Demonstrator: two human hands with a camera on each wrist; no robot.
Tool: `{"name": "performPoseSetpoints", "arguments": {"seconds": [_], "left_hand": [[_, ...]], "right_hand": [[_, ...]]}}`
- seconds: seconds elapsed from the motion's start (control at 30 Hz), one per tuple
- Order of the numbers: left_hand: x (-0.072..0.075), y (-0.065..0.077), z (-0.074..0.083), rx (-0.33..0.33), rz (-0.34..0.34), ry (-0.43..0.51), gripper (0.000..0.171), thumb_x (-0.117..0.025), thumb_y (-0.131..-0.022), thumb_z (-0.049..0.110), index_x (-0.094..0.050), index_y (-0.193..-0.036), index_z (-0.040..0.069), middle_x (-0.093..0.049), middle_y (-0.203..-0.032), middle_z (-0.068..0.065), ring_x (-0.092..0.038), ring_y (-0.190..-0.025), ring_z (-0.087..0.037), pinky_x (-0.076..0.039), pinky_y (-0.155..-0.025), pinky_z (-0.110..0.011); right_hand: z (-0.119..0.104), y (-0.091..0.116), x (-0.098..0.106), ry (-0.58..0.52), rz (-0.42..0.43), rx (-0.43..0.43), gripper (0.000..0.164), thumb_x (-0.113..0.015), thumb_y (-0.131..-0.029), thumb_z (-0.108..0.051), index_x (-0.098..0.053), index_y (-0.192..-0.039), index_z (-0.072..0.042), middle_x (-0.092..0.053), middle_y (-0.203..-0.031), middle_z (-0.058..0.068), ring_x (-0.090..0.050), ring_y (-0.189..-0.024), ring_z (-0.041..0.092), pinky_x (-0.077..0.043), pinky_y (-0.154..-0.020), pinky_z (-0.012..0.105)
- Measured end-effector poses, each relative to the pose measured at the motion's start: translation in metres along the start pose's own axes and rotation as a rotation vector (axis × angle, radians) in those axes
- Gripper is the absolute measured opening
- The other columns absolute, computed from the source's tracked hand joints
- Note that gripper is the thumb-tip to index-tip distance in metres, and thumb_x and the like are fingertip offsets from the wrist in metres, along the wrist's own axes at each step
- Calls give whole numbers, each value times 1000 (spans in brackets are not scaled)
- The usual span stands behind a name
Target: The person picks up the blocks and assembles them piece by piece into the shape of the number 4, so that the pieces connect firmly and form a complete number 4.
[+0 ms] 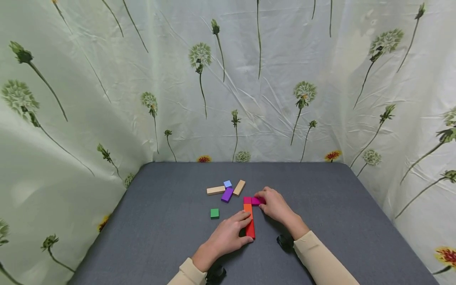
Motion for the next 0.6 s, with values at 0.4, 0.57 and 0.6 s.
{"name": "performPoseSetpoints", "arguments": {"seconds": [0.4, 0.57, 0.6], "left_hand": [[-1, 0, -1, 23, -14, 8, 67, -76, -89, 44, -57, -145, 14, -47, -153, -1, -44, -140, -19, -45, -104, -42], [0, -1, -1, 18, -9, 5, 66, -76, -89, 45, -57, -144, 13, -47, -153, -1, -44, -140, -19, -45, -104, -42], [0, -1, -1, 23, -12, 8, 66, -76, -89, 45, -57, -145, 13, -46, -153, -1, -43, -140, -18, -45, -104, -42]], "right_hand": [[1, 3, 10, -14, -15, 19, 34, -80, -84, -7, -75, -118, -11, -63, -100, 5, -59, -88, 20, -52, -81, 43], [3, 1, 17, -39, -12, 1, 33, -78, -86, -10, -74, -119, -12, -63, -101, 5, -61, -92, 22, -52, -83, 45], [3, 0, 18, -46, -17, -2, 33, -78, -87, -10, -74, -120, -12, -63, -102, 6, -61, -93, 23, -52, -84, 45]]}}
Point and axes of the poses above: each hand's wrist, its own y-axis away from the middle knuckle, its own x-axis out of the back of the hand, z = x × y, the point moved 7 cm from there along -y, towards the middle knuckle
